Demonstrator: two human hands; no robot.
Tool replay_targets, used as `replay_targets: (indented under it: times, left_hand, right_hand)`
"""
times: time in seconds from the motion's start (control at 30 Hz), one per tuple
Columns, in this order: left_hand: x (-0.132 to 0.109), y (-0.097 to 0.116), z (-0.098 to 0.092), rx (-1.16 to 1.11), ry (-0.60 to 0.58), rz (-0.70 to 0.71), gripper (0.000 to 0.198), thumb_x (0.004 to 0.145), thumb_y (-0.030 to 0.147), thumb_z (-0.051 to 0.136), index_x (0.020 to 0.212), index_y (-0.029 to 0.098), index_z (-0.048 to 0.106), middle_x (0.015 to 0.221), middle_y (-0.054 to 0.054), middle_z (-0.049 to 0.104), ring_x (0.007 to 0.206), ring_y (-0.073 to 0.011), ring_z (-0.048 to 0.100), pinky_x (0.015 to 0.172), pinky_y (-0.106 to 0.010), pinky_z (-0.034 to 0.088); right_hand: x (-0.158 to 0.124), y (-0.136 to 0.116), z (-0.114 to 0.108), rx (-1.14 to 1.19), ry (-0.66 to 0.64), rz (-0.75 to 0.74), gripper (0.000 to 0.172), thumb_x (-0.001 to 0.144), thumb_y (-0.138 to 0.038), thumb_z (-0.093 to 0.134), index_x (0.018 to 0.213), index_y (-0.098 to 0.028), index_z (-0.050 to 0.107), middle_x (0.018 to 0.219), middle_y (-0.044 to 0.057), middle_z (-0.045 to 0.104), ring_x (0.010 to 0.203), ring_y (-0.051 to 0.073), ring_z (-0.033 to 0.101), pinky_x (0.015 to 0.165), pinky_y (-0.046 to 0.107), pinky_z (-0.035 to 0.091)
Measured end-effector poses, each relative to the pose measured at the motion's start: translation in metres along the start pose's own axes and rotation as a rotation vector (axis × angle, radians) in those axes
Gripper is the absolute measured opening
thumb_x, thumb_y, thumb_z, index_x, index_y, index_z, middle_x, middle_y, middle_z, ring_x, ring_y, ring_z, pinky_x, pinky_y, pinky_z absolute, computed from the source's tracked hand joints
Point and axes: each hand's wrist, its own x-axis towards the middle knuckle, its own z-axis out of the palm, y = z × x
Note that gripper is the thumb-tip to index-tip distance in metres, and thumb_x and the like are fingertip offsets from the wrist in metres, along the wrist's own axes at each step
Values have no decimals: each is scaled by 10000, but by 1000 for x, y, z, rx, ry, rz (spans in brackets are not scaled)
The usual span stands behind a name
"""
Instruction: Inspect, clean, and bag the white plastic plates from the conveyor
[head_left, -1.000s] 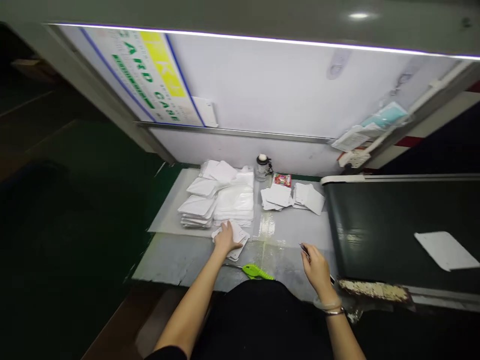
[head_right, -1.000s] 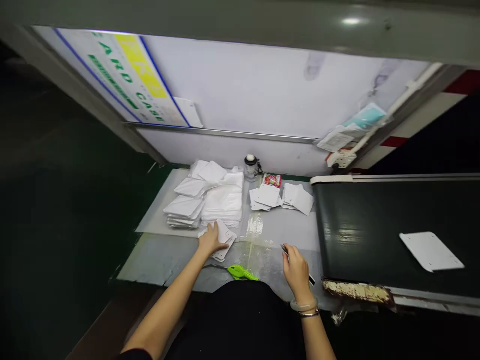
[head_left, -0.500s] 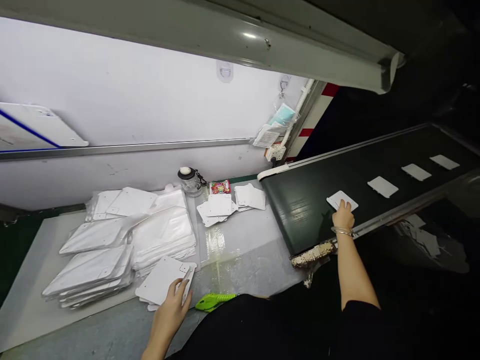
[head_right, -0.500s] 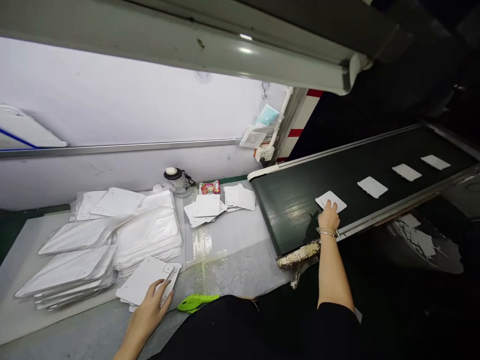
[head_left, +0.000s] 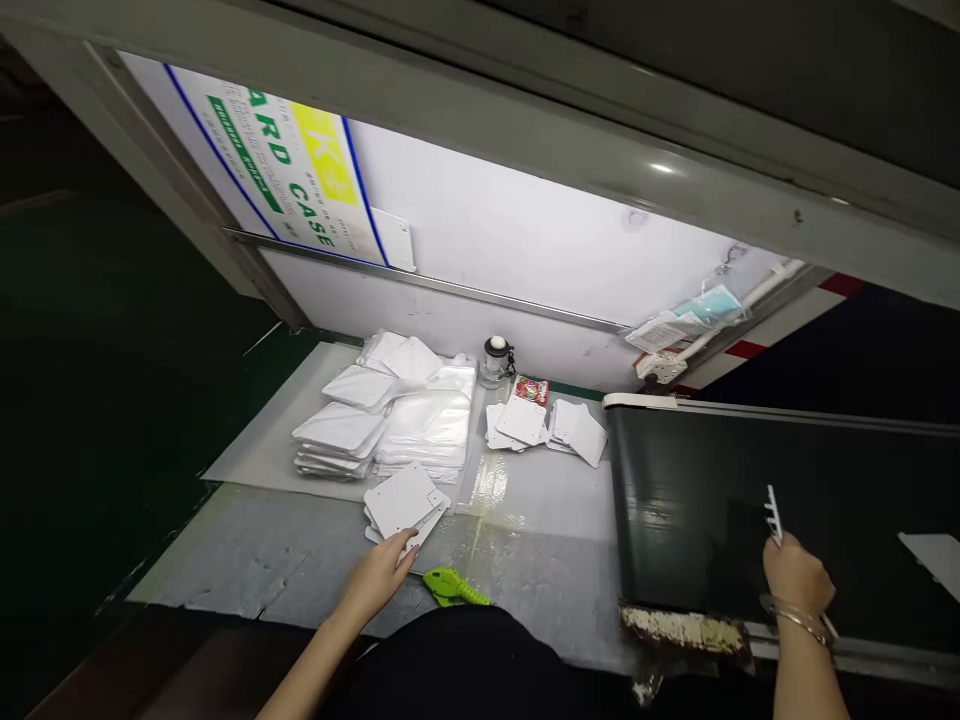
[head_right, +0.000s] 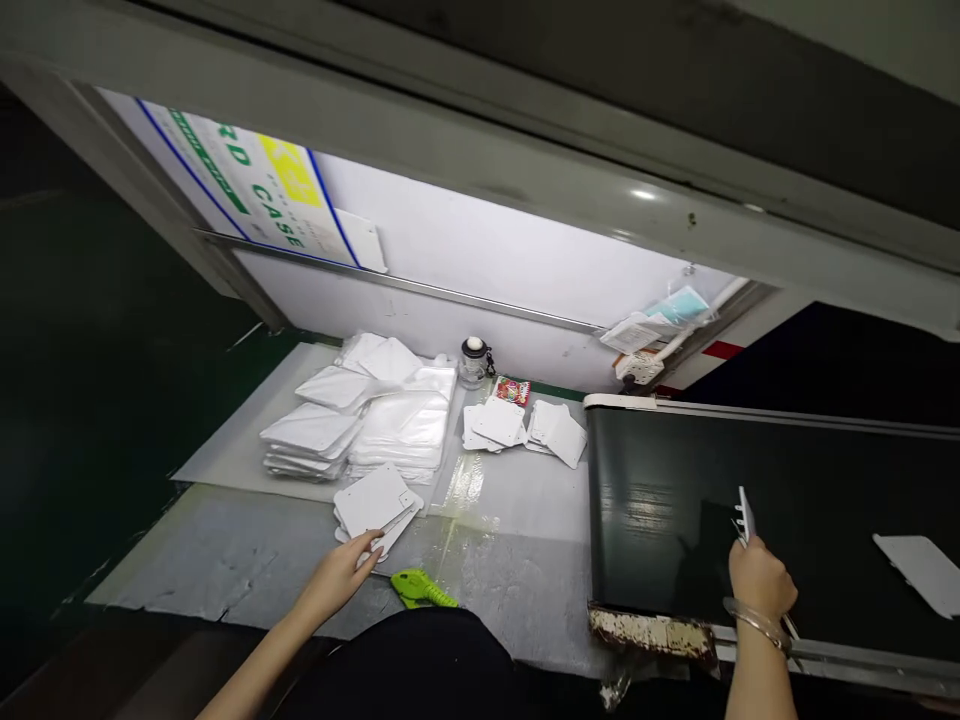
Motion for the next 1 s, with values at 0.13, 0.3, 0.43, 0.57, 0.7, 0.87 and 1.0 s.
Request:
replay_targets:
  times: [0.13, 0.3, 0.43, 0.57, 0.7, 0.87, 1.0]
  left_hand:
    - [6, 33, -10, -162, 81, 77, 361, 886, 399, 367, 1105, 186, 559, 1081, -106, 653, 1004, -270, 612, 836, -378, 480]
    - [6, 99, -42, -389, 59, 353, 363, 800, 176, 430, 1157, 199, 491, 1156, -100, 563, 1140, -231, 512, 1005, -394, 404]
    - [-5, 142, -73, -663, 128, 392, 387, 827, 192, 510, 1212, 202, 468, 1181, -108, 528, 1091, -214, 531, 955, -361, 436]
    - [-19, 167, -94, -869, 157, 385, 318, 812, 269, 617, 1115, 175, 607, 1182, -105, 560, 1088, -222, 548, 907, -314, 458]
    - [-28, 178, -94, -776, -36, 340, 282, 837, 315, 589, 1069, 176, 668, 1048, -75, 668, 1002, -216, 595, 869, -299, 454]
    - [-27, 181, -80, -774, -79, 246, 240, 811, 314, 567, 935, 141, 677, 864, -51, 673, 793, -180, 592, 688, -253, 438]
    - [-28, 178, -76, -768, -20, 218, 205, 790, 306, 562, 846, 136, 661, 792, -40, 649, 745, -167, 574, 654, -241, 412]
  right_hand:
    - [-54, -52, 3, 494, -97, -149, 466, 816, -486, 469, 923, -85, 680, 486, 43, 488, 492, 212, 509, 485, 326, 387]
    - [-156, -114, 10, 970, -459, -278, 468, 773, -600, 558, 822, -144, 651, 491, -45, 423, 355, 70, 334, 370, 223, 245]
    - [-213, -142, 3, 1364, -812, -255, 324, 767, -458, 668, 732, -138, 639, 471, -71, 391, 318, 20, 288, 346, 186, 143]
    - [-237, -149, 0, 1406, -914, -266, 297, 784, -424, 670, 735, -131, 655, 448, -67, 412, 305, 11, 285, 334, 176, 131]
    - [-249, -149, -2, 1361, -888, -346, 275, 812, -398, 652, 775, -126, 670, 415, -66, 421, 307, 24, 306, 326, 175, 177]
    - [-263, -146, -6, 1328, -867, -422, 271, 852, -377, 611, 877, -115, 676, 399, -53, 473, 315, 57, 384, 347, 190, 259]
    - [-271, -146, -7, 1302, -848, -466, 278, 865, -370, 596, 922, -110, 676, 407, -44, 497, 335, 75, 420, 371, 205, 293]
